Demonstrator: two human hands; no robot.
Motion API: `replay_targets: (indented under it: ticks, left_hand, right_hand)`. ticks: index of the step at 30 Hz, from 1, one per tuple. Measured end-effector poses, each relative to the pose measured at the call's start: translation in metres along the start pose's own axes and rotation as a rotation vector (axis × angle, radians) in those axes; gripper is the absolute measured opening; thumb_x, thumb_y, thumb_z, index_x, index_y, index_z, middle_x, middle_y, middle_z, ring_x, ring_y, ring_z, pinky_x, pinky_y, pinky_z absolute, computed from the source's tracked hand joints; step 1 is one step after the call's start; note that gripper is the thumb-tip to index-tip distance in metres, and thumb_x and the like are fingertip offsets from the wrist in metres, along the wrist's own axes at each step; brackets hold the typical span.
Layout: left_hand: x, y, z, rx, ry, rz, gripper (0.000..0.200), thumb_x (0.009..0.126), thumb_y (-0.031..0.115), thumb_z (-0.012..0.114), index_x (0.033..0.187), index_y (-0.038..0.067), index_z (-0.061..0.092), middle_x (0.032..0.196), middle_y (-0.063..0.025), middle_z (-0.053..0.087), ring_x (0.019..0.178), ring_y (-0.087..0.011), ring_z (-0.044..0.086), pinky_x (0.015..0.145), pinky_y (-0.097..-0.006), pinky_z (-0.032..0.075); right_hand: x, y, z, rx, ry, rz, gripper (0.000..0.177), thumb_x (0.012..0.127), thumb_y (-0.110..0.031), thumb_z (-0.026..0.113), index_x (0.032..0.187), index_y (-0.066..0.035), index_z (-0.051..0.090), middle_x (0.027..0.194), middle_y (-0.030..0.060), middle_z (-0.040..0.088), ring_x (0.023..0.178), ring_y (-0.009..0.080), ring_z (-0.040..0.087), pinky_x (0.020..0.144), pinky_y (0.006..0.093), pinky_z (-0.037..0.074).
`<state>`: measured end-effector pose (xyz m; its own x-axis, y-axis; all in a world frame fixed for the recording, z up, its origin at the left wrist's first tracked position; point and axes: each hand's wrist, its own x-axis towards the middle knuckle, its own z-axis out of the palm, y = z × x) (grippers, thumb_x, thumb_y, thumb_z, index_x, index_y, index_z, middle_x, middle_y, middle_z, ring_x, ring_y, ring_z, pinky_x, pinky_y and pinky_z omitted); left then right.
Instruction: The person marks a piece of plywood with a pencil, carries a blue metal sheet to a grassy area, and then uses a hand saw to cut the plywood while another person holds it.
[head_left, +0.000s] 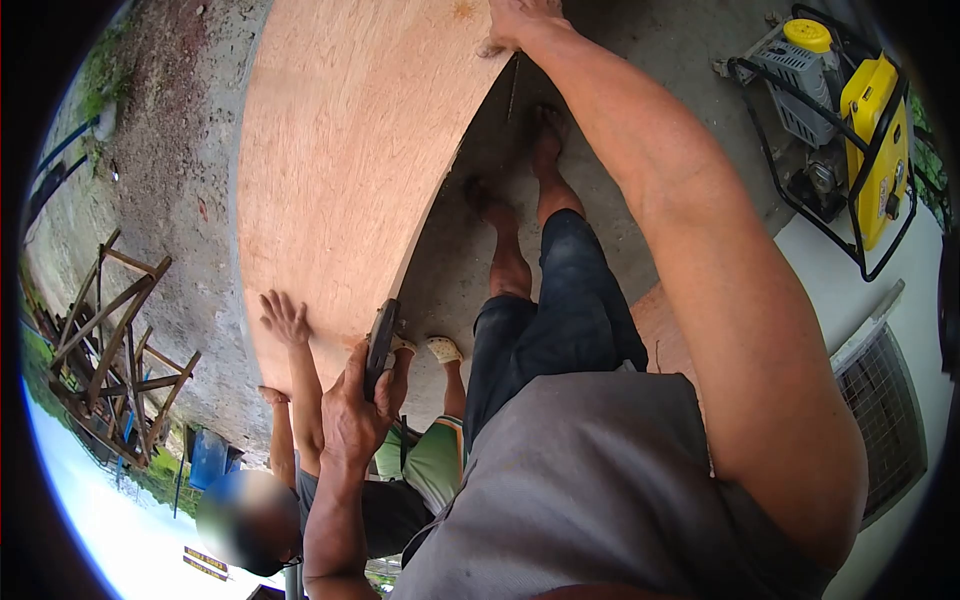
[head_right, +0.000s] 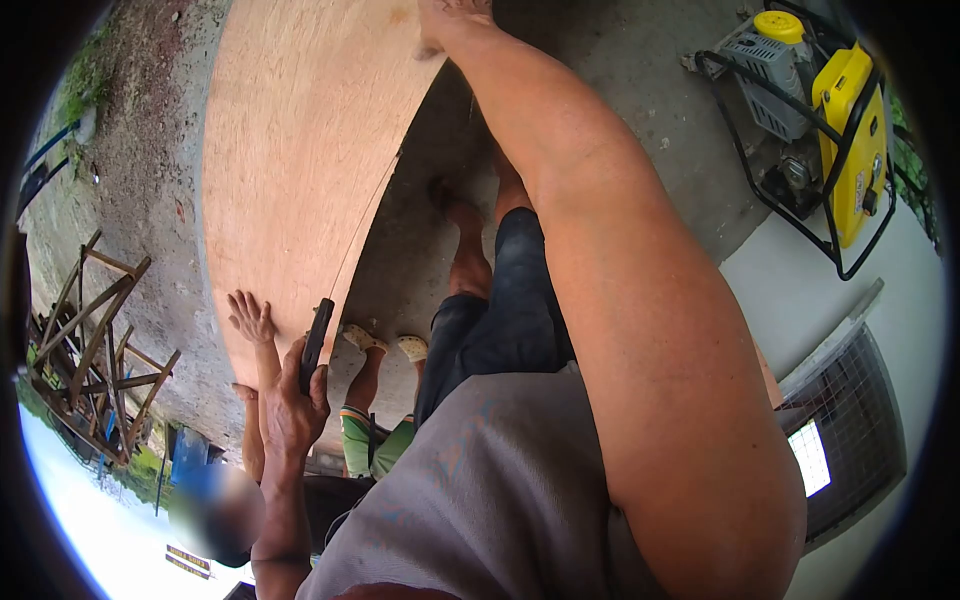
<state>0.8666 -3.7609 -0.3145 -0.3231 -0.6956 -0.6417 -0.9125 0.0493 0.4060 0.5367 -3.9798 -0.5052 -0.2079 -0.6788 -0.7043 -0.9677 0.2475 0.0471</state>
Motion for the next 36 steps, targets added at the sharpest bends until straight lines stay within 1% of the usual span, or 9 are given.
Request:
replay_targets:
  ticks: [7, 12, 15, 18, 21, 24, 29, 34, 36]
  left_hand:
    - [0.104, 0.000, 0.071, -0.060, -0.034, -0.061, 0.046, 0.087, 0.020, 0.062, 0.127, 0.003, 0.046, 0.080, -0.0260, 0.064, 0.069, -0.0433, 0.063, 0.058, -0.0463, 0.051]
    - [0.014, -0.013, 0.023, -0.109, -0.003, -0.053, 0.048, 0.086, 0.019, 0.064, 0.127, 0.003, 0.046, 0.083, -0.0258, 0.064, 0.070, -0.0433, 0.064, 0.059, -0.0461, 0.051]
    - [-0.005, -0.018, 0.018, -0.092, 0.020, -0.040, 0.047, 0.086, 0.018, 0.063, 0.127, 0.003, 0.046, 0.083, -0.0255, 0.064, 0.072, -0.0434, 0.064, 0.061, -0.0457, 0.051]
    - [0.058, -0.007, 0.043, -0.111, -0.025, -0.088, 0.045, 0.086, 0.017, 0.062, 0.126, 0.002, 0.047, 0.080, -0.0254, 0.064, 0.072, -0.0434, 0.064, 0.061, -0.0450, 0.051]
    - [0.081, -0.001, 0.055, -0.132, -0.049, -0.100, 0.042, 0.087, 0.016, 0.061, 0.124, 0.001, 0.047, 0.076, -0.0255, 0.064, 0.071, -0.0436, 0.064, 0.061, -0.0445, 0.051]
    - [0.046, -0.006, 0.034, -0.166, -0.052, -0.073, 0.042, 0.089, 0.017, 0.059, 0.125, 0.000, 0.046, 0.077, -0.0257, 0.064, 0.070, -0.0430, 0.064, 0.060, -0.0447, 0.051]
    - [-0.021, -0.002, -0.010, 0.026, -0.005, 0.054, 0.042, 0.090, 0.018, 0.057, 0.126, 0.000, 0.045, 0.084, -0.0271, 0.065, 0.073, -0.0415, 0.066, 0.060, -0.0442, 0.053]
    - [0.088, 0.004, 0.056, -0.089, -0.070, -0.132, 0.037, 0.091, 0.024, 0.058, 0.123, 0.008, 0.049, 0.073, -0.0284, 0.062, 0.069, -0.0453, 0.063, 0.058, -0.0482, 0.050]
    - [0.105, -0.002, 0.078, -0.086, 0.000, -0.087, 0.037, 0.091, 0.024, 0.058, 0.124, 0.010, 0.049, 0.073, -0.0278, 0.063, 0.070, -0.0446, 0.063, 0.058, -0.0488, 0.050]
  right_hand:
    - [-0.008, -0.004, -0.001, -0.010, 0.074, -0.009, 0.107, 0.069, -0.040, 0.079, 0.146, 0.001, 0.016, 0.148, 0.0308, 0.017, 0.137, 0.0493, 0.016, 0.112, 0.0590, 0.014]
    - [-0.025, -0.001, -0.018, -0.032, 0.071, -0.037, 0.083, 0.075, -0.035, 0.073, 0.139, 0.002, 0.036, 0.143, 0.0268, 0.035, 0.138, 0.0387, 0.024, 0.114, 0.0507, 0.017]
    - [0.085, 0.021, 0.094, 0.328, 0.392, 0.089, 0.081, 0.079, -0.036, 0.069, 0.141, 0.001, 0.033, 0.146, 0.0253, 0.031, 0.139, 0.0372, 0.022, 0.115, 0.0478, 0.019]
    - [-0.015, -0.011, 0.005, 1.309, 0.372, 0.345, 0.084, 0.081, -0.033, 0.069, 0.144, 0.002, 0.026, 0.150, 0.0250, 0.022, 0.140, 0.0388, 0.018, 0.115, 0.0499, 0.016]
    - [-0.026, -0.001, 0.012, 0.034, 0.206, -0.038, 0.095, 0.078, -0.031, 0.074, 0.147, 0.001, 0.017, 0.153, 0.0243, 0.012, 0.141, 0.0400, 0.013, 0.115, 0.0522, 0.012]
    - [-0.016, -0.002, -0.009, 0.035, 0.022, -0.030, 0.104, 0.074, -0.029, 0.077, 0.148, 0.000, 0.011, 0.153, 0.0265, 0.007, 0.141, 0.0433, 0.009, 0.115, 0.0549, 0.008]
    - [-0.016, -0.006, -0.010, 0.031, -0.042, 0.021, 0.111, 0.073, -0.033, 0.078, 0.148, 0.003, 0.003, 0.151, 0.0320, 0.004, 0.139, 0.0509, 0.005, 0.113, 0.0588, 0.009]
    - [-0.003, 0.006, 0.003, 0.046, -0.026, -0.065, 0.115, 0.072, -0.033, 0.079, 0.146, 0.007, -0.001, 0.147, 0.0386, -0.001, 0.134, 0.0590, 0.004, 0.110, 0.0646, 0.010]
    - [-0.003, 0.005, -0.002, 0.034, -0.030, -0.047, 0.115, 0.072, -0.033, 0.080, 0.146, 0.007, 0.000, 0.147, 0.0386, -0.001, 0.134, 0.0590, 0.005, 0.110, 0.0642, 0.010]
